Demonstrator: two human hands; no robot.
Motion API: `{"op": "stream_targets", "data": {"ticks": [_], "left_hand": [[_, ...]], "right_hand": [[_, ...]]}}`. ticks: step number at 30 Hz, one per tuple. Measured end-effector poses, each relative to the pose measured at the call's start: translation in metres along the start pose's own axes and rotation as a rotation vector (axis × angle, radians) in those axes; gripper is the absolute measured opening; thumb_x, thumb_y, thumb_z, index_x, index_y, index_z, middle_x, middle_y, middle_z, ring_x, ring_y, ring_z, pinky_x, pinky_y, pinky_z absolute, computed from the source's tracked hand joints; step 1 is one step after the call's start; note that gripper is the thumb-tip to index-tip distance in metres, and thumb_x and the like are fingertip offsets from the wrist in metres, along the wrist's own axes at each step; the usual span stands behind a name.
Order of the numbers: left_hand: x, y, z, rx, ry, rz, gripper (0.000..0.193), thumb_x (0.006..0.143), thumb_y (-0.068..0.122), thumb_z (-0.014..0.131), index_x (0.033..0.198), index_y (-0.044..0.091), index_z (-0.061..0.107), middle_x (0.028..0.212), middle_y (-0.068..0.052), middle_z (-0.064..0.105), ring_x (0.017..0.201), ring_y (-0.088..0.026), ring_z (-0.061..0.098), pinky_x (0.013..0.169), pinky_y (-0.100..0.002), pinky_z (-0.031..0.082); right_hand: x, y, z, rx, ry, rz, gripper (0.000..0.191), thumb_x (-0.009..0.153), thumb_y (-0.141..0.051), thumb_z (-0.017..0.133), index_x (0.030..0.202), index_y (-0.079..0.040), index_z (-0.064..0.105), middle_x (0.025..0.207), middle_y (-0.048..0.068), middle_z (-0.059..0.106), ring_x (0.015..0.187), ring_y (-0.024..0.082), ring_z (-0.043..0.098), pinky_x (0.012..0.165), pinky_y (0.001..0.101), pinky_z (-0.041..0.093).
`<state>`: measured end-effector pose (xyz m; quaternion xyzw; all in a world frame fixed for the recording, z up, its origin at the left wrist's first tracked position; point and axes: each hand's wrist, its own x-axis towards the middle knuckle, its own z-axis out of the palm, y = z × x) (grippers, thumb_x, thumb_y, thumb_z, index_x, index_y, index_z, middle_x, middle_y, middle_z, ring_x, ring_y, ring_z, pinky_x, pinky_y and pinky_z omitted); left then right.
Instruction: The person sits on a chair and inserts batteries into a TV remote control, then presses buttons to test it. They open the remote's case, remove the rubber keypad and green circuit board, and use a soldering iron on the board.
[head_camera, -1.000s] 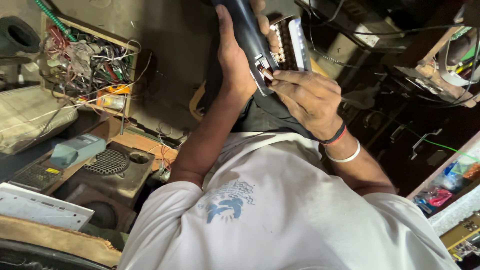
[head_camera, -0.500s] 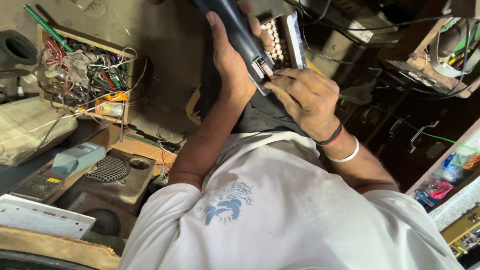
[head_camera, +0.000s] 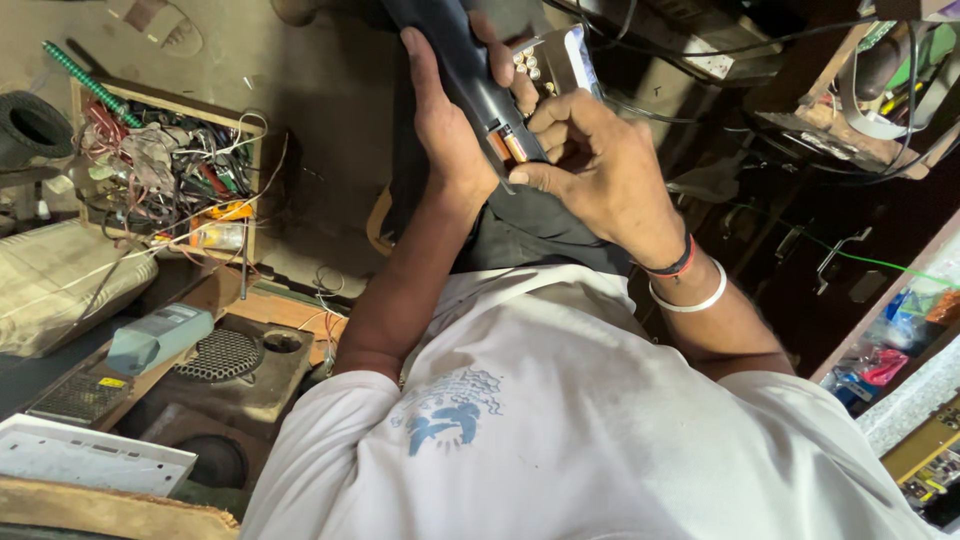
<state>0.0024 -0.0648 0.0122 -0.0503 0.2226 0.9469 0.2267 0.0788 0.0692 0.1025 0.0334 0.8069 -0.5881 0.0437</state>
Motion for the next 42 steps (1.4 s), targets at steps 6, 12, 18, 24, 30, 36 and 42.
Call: {"op": "stream_targets", "data": {"ticks": [6,12,18,24,30,36,42], "left_hand": [[-0.002,-0.003,-0.002,-0.034,0.015,-0.004,0.067,0.103,0.069,0.039,0.119,0.005,0.054,0.085,-0.007,0.056,0.071,-0.023,0.058,0.063,-0.035,0.047],[0.001,0.014,-0.008,0.092,0.026,0.059,0.056,0.108,0.055,0.052,0.120,0.001,0.058,0.088,-0.009,0.059,0.074,-0.023,0.062,0.064,-0.034,0.050],[-0.002,0.015,-0.015,0.359,0.041,0.147,0.036,0.108,0.028,0.064,0.128,-0.002,0.059,0.105,-0.013,0.069,0.083,-0.020,0.069,0.069,-0.033,0.054],[0.000,0.007,-0.015,0.487,0.040,0.198,0.035,0.110,0.023,0.064,0.134,-0.002,0.059,0.120,-0.017,0.072,0.087,-0.020,0.072,0.070,-0.031,0.056],[0.007,0.015,-0.019,0.393,0.041,0.098,0.037,0.109,0.027,0.060,0.133,-0.001,0.057,0.122,-0.018,0.071,0.087,-0.022,0.074,0.064,-0.031,0.055],[0.007,0.010,-0.017,0.470,0.027,0.053,0.040,0.109,0.029,0.060,0.135,-0.001,0.057,0.125,-0.017,0.071,0.089,-0.020,0.074,0.068,-0.031,0.059],[0.004,-0.001,-0.014,0.545,0.033,0.073,0.042,0.109,0.032,0.060,0.136,0.000,0.057,0.124,-0.015,0.073,0.090,-0.019,0.074,0.072,-0.031,0.059]], "right_hand": [[-0.001,0.009,0.001,-0.073,0.051,0.018,0.033,0.094,-0.006,0.088,0.108,0.000,0.058,0.085,0.004,0.073,0.077,0.004,0.066,0.068,0.0220,0.054],[-0.012,0.012,-0.012,-0.283,0.226,-0.141,0.017,0.103,-0.002,0.080,0.110,0.000,0.065,0.097,0.009,0.073,0.084,0.012,0.072,0.076,0.0256,0.058],[-0.009,0.012,-0.023,-0.564,0.190,-0.325,0.033,0.092,0.003,0.073,0.124,0.001,0.066,0.119,0.018,0.067,0.107,0.034,0.066,0.093,0.0415,0.056],[0.003,0.015,-0.025,-0.714,0.014,-0.281,0.050,0.096,-0.002,0.072,0.145,-0.006,0.063,0.123,0.015,0.055,0.105,0.034,0.055,0.088,0.0433,0.052],[0.010,0.010,-0.032,-0.702,-0.133,-0.212,0.052,0.093,-0.007,0.075,0.143,-0.008,0.061,0.107,0.014,0.054,0.099,0.034,0.060,0.080,0.0443,0.054],[0.026,0.006,-0.043,-0.678,-0.280,-0.179,0.049,0.082,-0.021,0.080,0.121,-0.001,0.060,0.100,0.019,0.066,0.088,0.042,0.066,0.070,0.0506,0.053],[0.034,0.016,-0.033,-0.881,-0.301,-0.050,0.051,0.081,-0.038,0.086,0.112,-0.005,0.062,0.075,0.016,0.069,0.073,0.042,0.067,0.063,0.0512,0.052]]}}
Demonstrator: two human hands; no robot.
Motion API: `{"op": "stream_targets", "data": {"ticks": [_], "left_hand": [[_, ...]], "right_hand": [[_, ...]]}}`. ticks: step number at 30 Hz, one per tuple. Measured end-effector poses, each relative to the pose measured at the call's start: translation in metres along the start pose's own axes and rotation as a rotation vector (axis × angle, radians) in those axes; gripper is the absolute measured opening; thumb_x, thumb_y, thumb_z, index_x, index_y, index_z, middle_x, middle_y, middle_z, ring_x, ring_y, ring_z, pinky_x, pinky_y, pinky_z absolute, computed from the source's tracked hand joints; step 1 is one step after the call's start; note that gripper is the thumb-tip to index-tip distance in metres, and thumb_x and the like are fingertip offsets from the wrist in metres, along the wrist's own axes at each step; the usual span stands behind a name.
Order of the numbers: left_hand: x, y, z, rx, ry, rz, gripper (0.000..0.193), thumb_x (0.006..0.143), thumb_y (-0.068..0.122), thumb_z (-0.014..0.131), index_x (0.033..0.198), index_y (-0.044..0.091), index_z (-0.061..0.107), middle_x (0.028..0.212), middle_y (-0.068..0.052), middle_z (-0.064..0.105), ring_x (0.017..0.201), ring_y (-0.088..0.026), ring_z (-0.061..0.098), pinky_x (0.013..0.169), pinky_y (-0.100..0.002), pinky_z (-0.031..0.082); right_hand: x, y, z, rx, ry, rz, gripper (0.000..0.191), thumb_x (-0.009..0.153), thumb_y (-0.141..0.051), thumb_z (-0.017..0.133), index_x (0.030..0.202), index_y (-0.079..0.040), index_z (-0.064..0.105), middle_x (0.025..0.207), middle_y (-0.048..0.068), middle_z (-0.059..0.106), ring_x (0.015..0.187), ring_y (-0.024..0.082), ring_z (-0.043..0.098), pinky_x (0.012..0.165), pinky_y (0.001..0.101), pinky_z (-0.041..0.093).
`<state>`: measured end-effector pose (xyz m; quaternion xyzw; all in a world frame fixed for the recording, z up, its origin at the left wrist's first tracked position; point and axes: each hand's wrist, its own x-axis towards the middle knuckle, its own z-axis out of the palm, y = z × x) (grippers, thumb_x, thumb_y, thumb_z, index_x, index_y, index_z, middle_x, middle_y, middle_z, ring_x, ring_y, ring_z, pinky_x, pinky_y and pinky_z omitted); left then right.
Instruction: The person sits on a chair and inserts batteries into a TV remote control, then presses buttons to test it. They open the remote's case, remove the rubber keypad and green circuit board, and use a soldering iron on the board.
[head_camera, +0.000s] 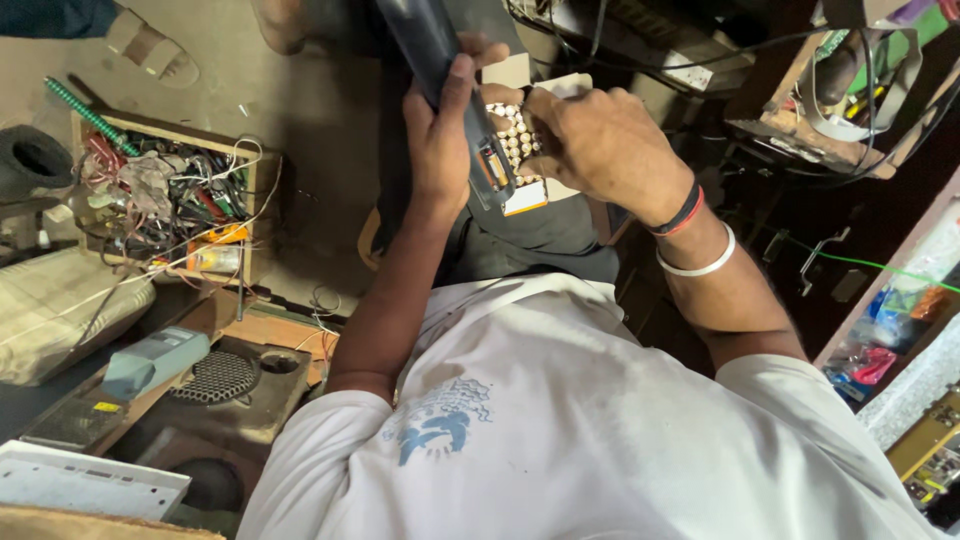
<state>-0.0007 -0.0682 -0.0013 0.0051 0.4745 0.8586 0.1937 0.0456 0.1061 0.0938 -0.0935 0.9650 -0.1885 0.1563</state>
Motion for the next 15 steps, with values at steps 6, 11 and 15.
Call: {"op": "stream_targets", "data": {"ticks": [6,11,15], "left_hand": [[-0.004,-0.003,0.001,0.005,0.013,0.026,0.044,0.111,0.034,0.059,0.139,0.000,0.055,0.136,-0.012,0.068,0.103,-0.023,0.075,0.078,-0.032,0.059],[-0.004,-0.010,0.001,-0.009,0.025,0.023,0.045,0.112,0.034,0.057,0.143,0.002,0.053,0.145,-0.008,0.063,0.112,-0.024,0.074,0.086,-0.033,0.059],[-0.003,-0.013,0.001,-0.031,0.009,0.023,0.044,0.112,0.034,0.057,0.143,0.003,0.053,0.145,-0.007,0.064,0.113,-0.024,0.074,0.088,-0.034,0.060]], "right_hand": [[-0.008,0.005,-0.002,0.241,0.042,-0.005,0.036,0.083,-0.024,0.086,0.105,-0.006,0.064,0.078,0.012,0.070,0.076,0.038,0.069,0.064,0.0475,0.050],[-0.023,-0.003,0.004,0.360,0.108,0.026,0.031,0.083,-0.017,0.086,0.097,-0.005,0.061,0.086,0.013,0.068,0.078,0.033,0.069,0.067,0.0432,0.052],[-0.030,-0.008,0.006,0.410,0.189,0.030,0.051,0.084,-0.013,0.081,0.126,0.000,0.056,0.096,0.015,0.068,0.084,0.035,0.069,0.071,0.0442,0.053]]}}
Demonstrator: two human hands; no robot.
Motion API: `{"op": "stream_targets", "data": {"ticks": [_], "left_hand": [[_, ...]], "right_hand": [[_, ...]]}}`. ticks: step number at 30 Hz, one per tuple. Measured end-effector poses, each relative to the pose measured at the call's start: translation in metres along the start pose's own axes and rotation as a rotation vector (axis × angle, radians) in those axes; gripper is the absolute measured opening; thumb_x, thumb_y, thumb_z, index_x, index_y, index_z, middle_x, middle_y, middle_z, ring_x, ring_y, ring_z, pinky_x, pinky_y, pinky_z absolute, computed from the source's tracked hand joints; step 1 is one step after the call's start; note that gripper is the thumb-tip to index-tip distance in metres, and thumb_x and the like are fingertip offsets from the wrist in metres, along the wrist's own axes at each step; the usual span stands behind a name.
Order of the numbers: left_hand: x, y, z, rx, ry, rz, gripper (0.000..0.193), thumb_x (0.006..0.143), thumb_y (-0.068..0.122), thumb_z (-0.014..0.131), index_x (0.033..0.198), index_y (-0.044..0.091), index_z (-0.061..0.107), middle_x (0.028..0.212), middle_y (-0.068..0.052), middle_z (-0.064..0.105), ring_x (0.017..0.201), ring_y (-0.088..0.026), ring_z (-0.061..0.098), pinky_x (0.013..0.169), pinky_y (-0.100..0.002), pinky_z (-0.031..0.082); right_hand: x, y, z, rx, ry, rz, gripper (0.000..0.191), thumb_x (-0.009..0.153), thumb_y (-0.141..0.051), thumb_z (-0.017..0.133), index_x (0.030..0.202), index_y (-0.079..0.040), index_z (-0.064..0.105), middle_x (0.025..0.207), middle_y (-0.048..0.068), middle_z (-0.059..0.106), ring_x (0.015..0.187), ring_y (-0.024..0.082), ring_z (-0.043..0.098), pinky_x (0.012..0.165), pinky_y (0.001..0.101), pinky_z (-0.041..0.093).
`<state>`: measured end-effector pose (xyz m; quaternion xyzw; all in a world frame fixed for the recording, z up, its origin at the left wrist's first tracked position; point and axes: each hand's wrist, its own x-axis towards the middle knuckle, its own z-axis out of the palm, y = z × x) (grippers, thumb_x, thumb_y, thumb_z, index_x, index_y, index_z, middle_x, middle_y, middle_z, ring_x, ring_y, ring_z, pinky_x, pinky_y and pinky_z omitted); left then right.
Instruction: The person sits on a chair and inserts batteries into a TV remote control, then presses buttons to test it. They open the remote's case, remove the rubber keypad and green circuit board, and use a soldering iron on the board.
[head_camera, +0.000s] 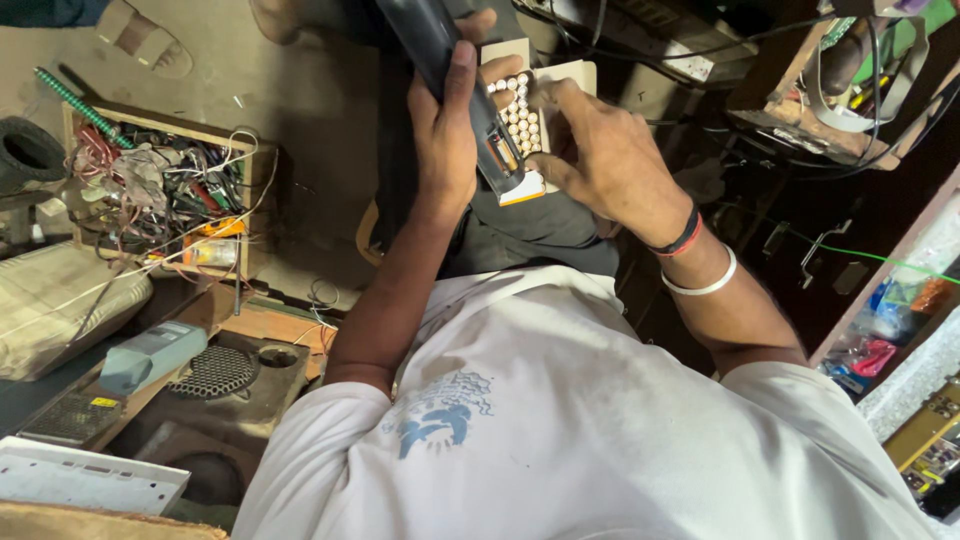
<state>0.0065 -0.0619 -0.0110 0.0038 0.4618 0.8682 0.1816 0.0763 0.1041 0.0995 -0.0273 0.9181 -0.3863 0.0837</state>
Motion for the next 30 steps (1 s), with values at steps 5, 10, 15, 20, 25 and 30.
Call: {"op": "stream_targets", "data": {"ticks": [5,10,15,20,25,30], "left_hand": [[0.001,0.000,0.001,-0.028,-0.007,0.005,0.045,0.113,0.036,0.056,0.142,0.002,0.054,0.144,-0.008,0.064,0.114,-0.027,0.074,0.087,-0.036,0.060],[0.004,-0.002,0.005,-0.079,0.006,-0.010,0.053,0.111,0.043,0.055,0.141,0.000,0.053,0.141,-0.011,0.064,0.115,-0.032,0.075,0.086,-0.039,0.062],[0.005,-0.001,0.007,-0.035,-0.013,-0.025,0.058,0.108,0.047,0.057,0.143,0.001,0.050,0.143,-0.012,0.063,0.117,-0.033,0.075,0.089,-0.040,0.063],[0.006,0.002,0.007,0.015,-0.025,-0.009,0.058,0.109,0.048,0.056,0.142,0.000,0.052,0.144,-0.011,0.061,0.117,-0.031,0.075,0.086,-0.040,0.063],[0.005,0.005,0.006,0.009,-0.018,-0.021,0.057,0.109,0.048,0.055,0.141,0.001,0.056,0.146,-0.010,0.061,0.115,-0.030,0.075,0.083,-0.037,0.063],[0.000,0.004,0.003,-0.092,-0.019,-0.011,0.047,0.110,0.037,0.061,0.138,-0.001,0.058,0.135,-0.010,0.065,0.102,-0.022,0.071,0.080,-0.034,0.060]], "right_hand": [[-0.009,0.000,-0.003,-0.169,-0.027,-0.046,0.054,0.086,-0.014,0.081,0.135,-0.005,0.061,0.102,0.018,0.065,0.088,0.040,0.067,0.073,0.0473,0.055],[-0.009,0.005,-0.001,-0.256,-0.073,-0.033,0.059,0.084,-0.017,0.081,0.139,-0.007,0.061,0.108,0.018,0.064,0.087,0.041,0.066,0.071,0.0482,0.054],[0.011,0.013,-0.012,-0.314,-0.156,-0.113,0.060,0.081,-0.022,0.083,0.135,-0.007,0.063,0.100,0.016,0.067,0.085,0.038,0.067,0.067,0.0473,0.053],[0.026,0.019,-0.020,-0.277,-0.182,-0.140,0.050,0.083,-0.022,0.082,0.128,-0.008,0.066,0.089,0.014,0.073,0.079,0.037,0.069,0.067,0.0482,0.054],[0.030,0.021,-0.018,-0.397,-0.170,-0.183,0.047,0.084,-0.021,0.080,0.127,-0.005,0.069,0.082,0.020,0.070,0.076,0.040,0.068,0.068,0.0488,0.055],[0.024,0.026,-0.026,-0.351,-0.095,-0.200,0.050,0.076,-0.021,0.083,0.119,-0.002,0.069,0.075,0.023,0.066,0.072,0.041,0.067,0.065,0.0468,0.055]]}}
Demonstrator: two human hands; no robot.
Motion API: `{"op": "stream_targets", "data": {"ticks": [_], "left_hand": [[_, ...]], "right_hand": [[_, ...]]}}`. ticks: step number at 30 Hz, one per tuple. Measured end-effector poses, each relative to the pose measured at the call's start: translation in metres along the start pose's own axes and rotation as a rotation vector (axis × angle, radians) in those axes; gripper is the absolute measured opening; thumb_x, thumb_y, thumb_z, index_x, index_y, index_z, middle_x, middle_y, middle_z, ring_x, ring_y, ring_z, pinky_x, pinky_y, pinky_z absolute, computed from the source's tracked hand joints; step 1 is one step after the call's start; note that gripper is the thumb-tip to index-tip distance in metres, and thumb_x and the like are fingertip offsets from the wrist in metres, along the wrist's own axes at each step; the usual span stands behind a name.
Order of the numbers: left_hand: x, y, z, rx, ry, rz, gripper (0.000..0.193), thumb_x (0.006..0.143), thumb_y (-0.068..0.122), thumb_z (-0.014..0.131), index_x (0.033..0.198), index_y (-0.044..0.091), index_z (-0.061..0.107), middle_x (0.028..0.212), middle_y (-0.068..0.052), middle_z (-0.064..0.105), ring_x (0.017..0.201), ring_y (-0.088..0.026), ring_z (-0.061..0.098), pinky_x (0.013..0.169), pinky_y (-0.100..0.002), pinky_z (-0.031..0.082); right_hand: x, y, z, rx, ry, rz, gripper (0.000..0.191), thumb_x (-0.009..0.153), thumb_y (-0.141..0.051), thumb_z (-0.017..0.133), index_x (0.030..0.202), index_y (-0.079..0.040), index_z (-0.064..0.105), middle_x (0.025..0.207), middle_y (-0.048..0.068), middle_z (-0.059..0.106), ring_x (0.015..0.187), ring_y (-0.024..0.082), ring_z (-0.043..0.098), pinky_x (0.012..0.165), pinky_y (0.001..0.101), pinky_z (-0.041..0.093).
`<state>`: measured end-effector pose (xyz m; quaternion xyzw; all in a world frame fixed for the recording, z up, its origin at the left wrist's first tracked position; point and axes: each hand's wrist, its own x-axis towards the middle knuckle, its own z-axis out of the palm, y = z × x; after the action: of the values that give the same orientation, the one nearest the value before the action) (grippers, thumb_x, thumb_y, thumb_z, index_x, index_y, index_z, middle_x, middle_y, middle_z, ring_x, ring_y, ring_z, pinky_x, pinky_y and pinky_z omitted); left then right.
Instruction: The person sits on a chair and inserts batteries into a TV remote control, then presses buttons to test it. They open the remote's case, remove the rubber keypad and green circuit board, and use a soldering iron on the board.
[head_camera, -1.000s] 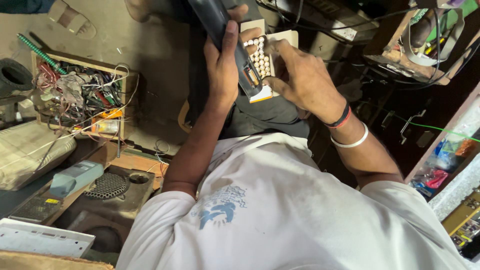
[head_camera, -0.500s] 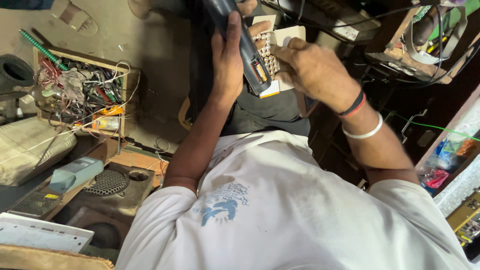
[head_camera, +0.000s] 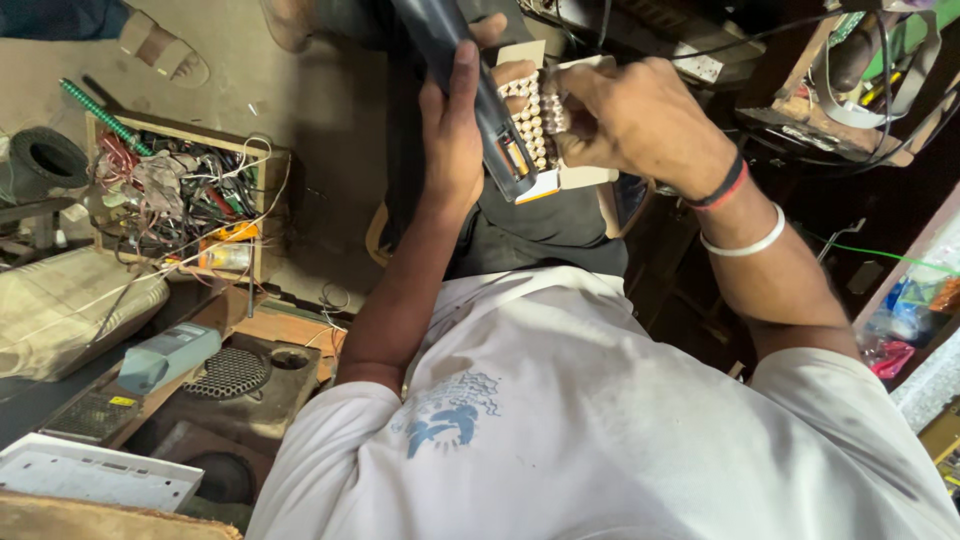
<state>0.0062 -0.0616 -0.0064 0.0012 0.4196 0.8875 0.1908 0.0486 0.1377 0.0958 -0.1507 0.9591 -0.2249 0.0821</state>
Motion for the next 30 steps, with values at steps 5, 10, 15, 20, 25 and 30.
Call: {"op": "stream_targets", "data": {"ticks": [5,10,15,20,25,30], "left_hand": [[-0.009,0.001,-0.006,0.160,-0.065,0.035,0.032,0.106,0.015,0.074,0.131,-0.002,0.062,0.118,-0.008,0.067,0.097,-0.014,0.068,0.083,-0.030,0.059],[-0.012,0.004,0.002,0.551,-0.153,0.242,0.032,0.102,0.004,0.077,0.130,-0.001,0.063,0.121,-0.007,0.071,0.107,-0.009,0.069,0.104,-0.027,0.057],[-0.009,0.014,0.012,0.543,-0.157,0.084,0.039,0.091,0.003,0.085,0.123,-0.002,0.064,0.101,-0.005,0.074,0.094,-0.010,0.070,0.087,-0.027,0.060],[-0.010,0.017,0.018,0.539,-0.148,0.113,0.035,0.089,0.000,0.084,0.120,-0.002,0.066,0.102,-0.004,0.075,0.094,-0.009,0.071,0.086,-0.027,0.060],[-0.010,0.013,0.017,0.517,-0.126,0.173,0.021,0.094,-0.002,0.081,0.112,-0.001,0.070,0.100,-0.004,0.074,0.093,-0.009,0.069,0.087,-0.027,0.058],[-0.010,0.013,0.016,0.590,-0.134,0.179,0.021,0.092,0.000,0.080,0.110,-0.001,0.070,0.097,-0.005,0.075,0.090,-0.009,0.071,0.084,-0.027,0.059]], "right_hand": [[-0.018,0.000,0.001,0.396,0.200,0.034,0.036,0.088,0.001,0.073,0.123,0.001,0.066,0.094,0.010,0.071,0.077,0.017,0.067,0.069,0.0284,0.054],[-0.015,-0.005,0.009,0.606,0.277,0.141,0.027,0.094,0.010,0.068,0.120,0.001,0.068,0.095,0.002,0.068,0.081,0.003,0.061,0.069,0.0185,0.051],[-0.015,-0.003,0.012,0.898,0.286,0.189,0.035,0.095,0.001,0.074,0.126,-0.002,0.059,0.102,-0.004,0.063,0.094,-0.001,0.060,0.082,0.0165,0.053],[-0.008,-0.006,0.023,0.638,0.375,0.068,0.029,0.096,0.007,0.075,0.120,-0.004,0.063,0.102,0.004,0.064,0.090,0.008,0.063,0.077,0.0206,0.052],[-0.009,-0.018,0.028,0.505,0.384,0.010,0.038,0.094,0.006,0.075,0.130,-0.002,0.065,0.106,0.008,0.059,0.086,0.012,0.061,0.072,0.0234,0.050],[-0.010,-0.014,0.022,0.476,0.333,0.034,0.049,0.088,0.012,0.068,0.135,-0.004,0.069,0.100,0.007,0.060,0.079,0.011,0.059,0.068,0.0247,0.050]]}}
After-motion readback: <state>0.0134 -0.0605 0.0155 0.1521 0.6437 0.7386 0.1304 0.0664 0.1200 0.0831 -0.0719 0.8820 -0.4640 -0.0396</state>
